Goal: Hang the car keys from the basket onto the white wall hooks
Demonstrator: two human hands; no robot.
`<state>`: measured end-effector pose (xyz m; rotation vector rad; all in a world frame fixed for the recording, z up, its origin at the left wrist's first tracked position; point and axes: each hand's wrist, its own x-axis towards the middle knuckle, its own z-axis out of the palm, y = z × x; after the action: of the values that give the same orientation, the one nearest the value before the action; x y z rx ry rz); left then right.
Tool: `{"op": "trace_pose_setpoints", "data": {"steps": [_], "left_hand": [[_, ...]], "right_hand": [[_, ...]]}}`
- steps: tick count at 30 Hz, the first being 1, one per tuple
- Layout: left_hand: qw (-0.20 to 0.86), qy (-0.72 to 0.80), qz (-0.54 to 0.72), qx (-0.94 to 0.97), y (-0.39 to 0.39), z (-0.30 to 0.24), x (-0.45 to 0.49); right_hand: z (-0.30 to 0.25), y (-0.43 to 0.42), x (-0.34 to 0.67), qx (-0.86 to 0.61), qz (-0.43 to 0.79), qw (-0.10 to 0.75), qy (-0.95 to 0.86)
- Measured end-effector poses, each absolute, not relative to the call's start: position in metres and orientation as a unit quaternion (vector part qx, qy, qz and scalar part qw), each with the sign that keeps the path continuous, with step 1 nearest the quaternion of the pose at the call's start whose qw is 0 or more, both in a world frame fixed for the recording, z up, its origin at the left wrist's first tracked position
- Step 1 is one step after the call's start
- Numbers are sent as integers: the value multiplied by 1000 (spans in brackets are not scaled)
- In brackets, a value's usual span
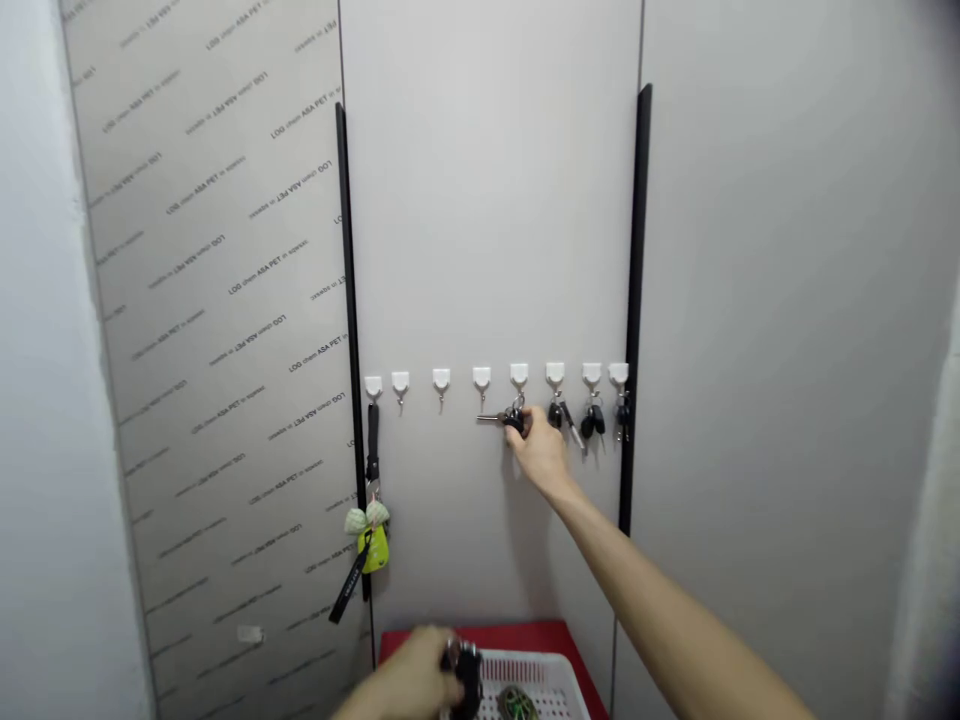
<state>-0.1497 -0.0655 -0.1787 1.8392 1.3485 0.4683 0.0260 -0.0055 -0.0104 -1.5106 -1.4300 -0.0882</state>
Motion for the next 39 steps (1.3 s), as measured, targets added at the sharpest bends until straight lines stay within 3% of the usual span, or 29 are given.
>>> {"op": "trace_pose_setpoints", "data": {"steps": [3,6,9,12,15,16,18,21,25,30,34,39], "left_hand": [[372,520,139,756,-60,-213,-154],[356,518,176,758,-56,-207,-156],[306,512,324,735,-57,-169,-158],[219,495,477,692,-58,-116,-170],[140,537,581,596,-49,-68,-191],[104,548,603,570,-42,-56,-198],[72,566,614,545,-26,-41,-208],[95,586,595,542,-3,-33,-210],[138,593,560,561,7,-33,-202],[244,432,704,508,-5,-3,-206],[301,279,779,474,-27,38,-206],[356,263,713,543,-61,39,-190]], "right_hand": [[11,-7,30,-564,-26,582,-585],[43,-17,37,-499,-34,638,-585],[37,-34,40,-466,53,551,-691],[-28,-56,40,-436,180,375,-798],[-102,-67,44,-466,257,292,-794],[-114,-66,47,-485,255,290,-784],[-110,-57,55,-524,173,379,-743],[-57,-37,68,-560,-22,538,-630],[5,-20,78,-668,-101,483,-557],[11,-15,84,-686,-166,412,-577],[21,-11,89,-646,-159,456,-592],[60,-12,89,-575,-119,544,-600]]}}
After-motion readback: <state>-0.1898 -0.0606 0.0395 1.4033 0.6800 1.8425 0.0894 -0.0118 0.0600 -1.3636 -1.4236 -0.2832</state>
